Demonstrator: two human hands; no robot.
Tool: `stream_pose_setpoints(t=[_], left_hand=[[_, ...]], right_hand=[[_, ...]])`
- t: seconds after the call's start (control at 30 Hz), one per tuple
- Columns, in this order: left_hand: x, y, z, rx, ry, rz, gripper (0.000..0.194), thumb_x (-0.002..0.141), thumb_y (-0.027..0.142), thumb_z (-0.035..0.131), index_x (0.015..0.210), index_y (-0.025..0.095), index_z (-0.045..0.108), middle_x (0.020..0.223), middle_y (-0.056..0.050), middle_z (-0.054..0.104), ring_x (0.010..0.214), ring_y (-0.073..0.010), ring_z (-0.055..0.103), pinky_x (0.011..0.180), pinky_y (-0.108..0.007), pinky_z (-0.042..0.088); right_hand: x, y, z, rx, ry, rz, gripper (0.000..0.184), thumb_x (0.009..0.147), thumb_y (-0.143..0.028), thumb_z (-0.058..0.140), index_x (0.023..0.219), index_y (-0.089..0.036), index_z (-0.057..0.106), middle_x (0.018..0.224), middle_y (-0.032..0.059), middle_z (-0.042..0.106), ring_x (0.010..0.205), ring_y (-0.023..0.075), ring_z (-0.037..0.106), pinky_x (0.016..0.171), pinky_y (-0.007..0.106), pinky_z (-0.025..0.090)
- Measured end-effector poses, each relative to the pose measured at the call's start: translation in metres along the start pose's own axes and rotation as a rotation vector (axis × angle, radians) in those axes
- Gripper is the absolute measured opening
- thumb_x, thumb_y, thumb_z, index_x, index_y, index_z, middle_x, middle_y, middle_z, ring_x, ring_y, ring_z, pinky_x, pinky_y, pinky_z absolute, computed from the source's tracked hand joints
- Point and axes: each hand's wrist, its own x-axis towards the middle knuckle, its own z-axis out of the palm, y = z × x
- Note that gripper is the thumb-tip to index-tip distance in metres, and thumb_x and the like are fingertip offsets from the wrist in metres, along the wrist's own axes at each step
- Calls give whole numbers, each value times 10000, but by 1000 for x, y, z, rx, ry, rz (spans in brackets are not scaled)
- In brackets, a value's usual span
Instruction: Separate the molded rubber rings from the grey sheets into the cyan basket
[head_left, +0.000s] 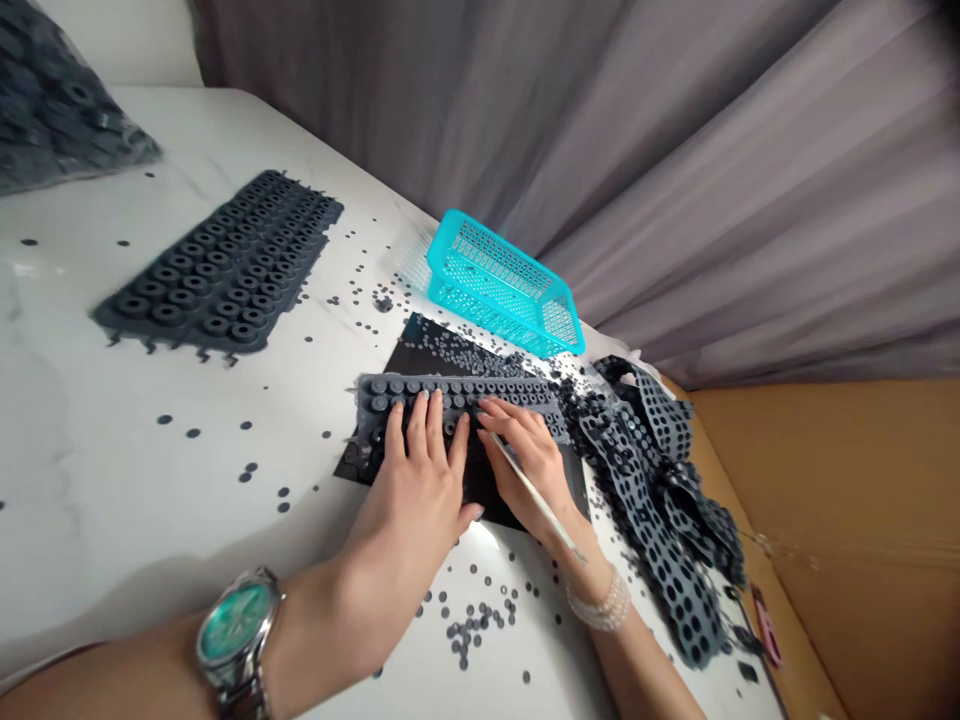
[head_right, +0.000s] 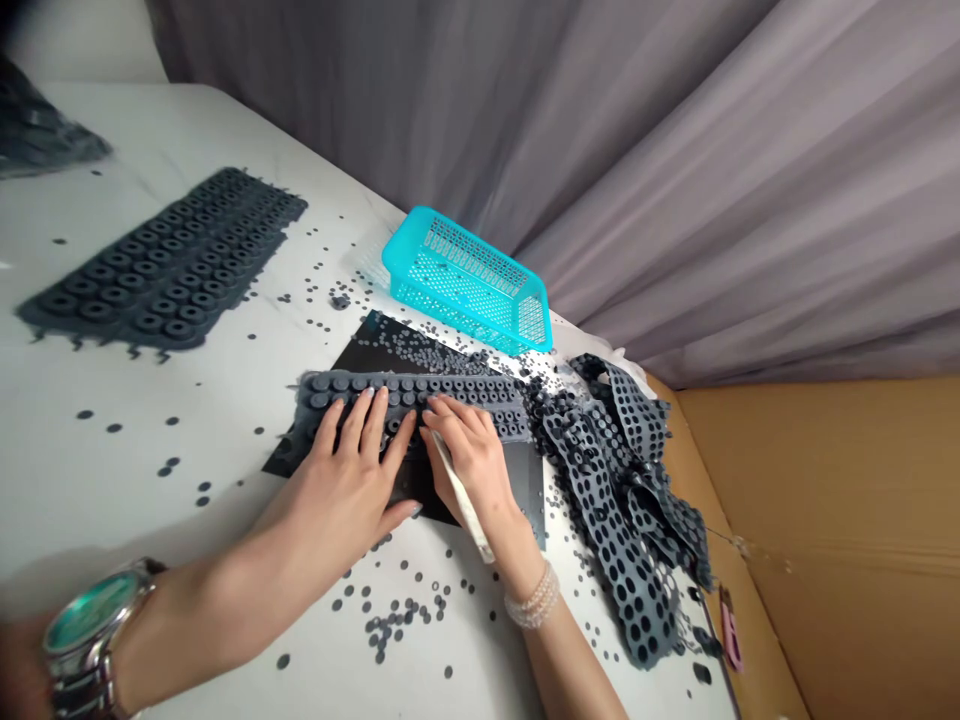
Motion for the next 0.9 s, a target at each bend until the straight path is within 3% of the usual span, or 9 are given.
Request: stream_pose_setpoints(t=[0.2, 0.47, 0.6, 0.7, 0.8, 0.9], left_hand=[[0, 1, 3, 16, 47, -8, 825, 822, 565, 559, 1471, 95, 361, 1508, -234, 317, 1415, -426, 247, 1120, -600, 207], [0, -1, -1, -26, -34, 9, 814, 857, 544, 524, 1480, 64, 314, 1524, -262, 250, 1428, -430, 190, 1133, -609, 178], [0, 0, 0, -46, -51, 0, 823, 850, 544, 536, 1484, 76, 298, 1520, -263, 256, 1416, -441, 216, 1121, -621, 198], [1, 0, 1, -35, -24, -4, 804, 842, 534, 555, 1484, 111, 320, 1517, -230, 290, 1420, -423, 228, 1120, -618, 208], [0, 0, 2, -33, -28, -5, 804, 841, 536, 555, 1482, 109, 323, 1520, -233, 275, 1425, -420, 208, 1123, -615, 205], [-1, 0, 2, -56, -6, -4, 829, 833, 535, 572, 1475, 76, 319, 1522, -261, 244, 1429, -428, 175, 1132, -617, 178]], right_hand=[[3, 1, 4, -29, -23, 4, 174, 953, -192, 472, 1062, -217, 605, 1187, 110, 679, 1150, 220, 605, 911, 413, 490], [7, 2, 9, -126, -81, -4, 239, 974, -178, 358, 1090, -170, 567, 1201, 174, 644, 1208, 267, 546, 931, 456, 473], [5, 24, -1, -154, 126, 265, 232, 972, -237, 362, 1068, -197, 569, 1156, 160, 645, 1110, 267, 594, 921, 468, 485], [2, 34, -10, -117, 184, 441, 217, 958, -303, 425, 1081, -205, 576, 1142, 147, 666, 1109, 289, 612, 921, 497, 490], [3, 26, -10, -33, 125, 366, 214, 949, -294, 457, 1092, -204, 590, 1253, 140, 626, 1309, 282, 479, 1048, 516, 417], [7, 12, -2, 38, 40, 224, 177, 953, -252, 456, 1050, -213, 599, 1305, 118, 600, 1338, 243, 452, 1064, 468, 424]])
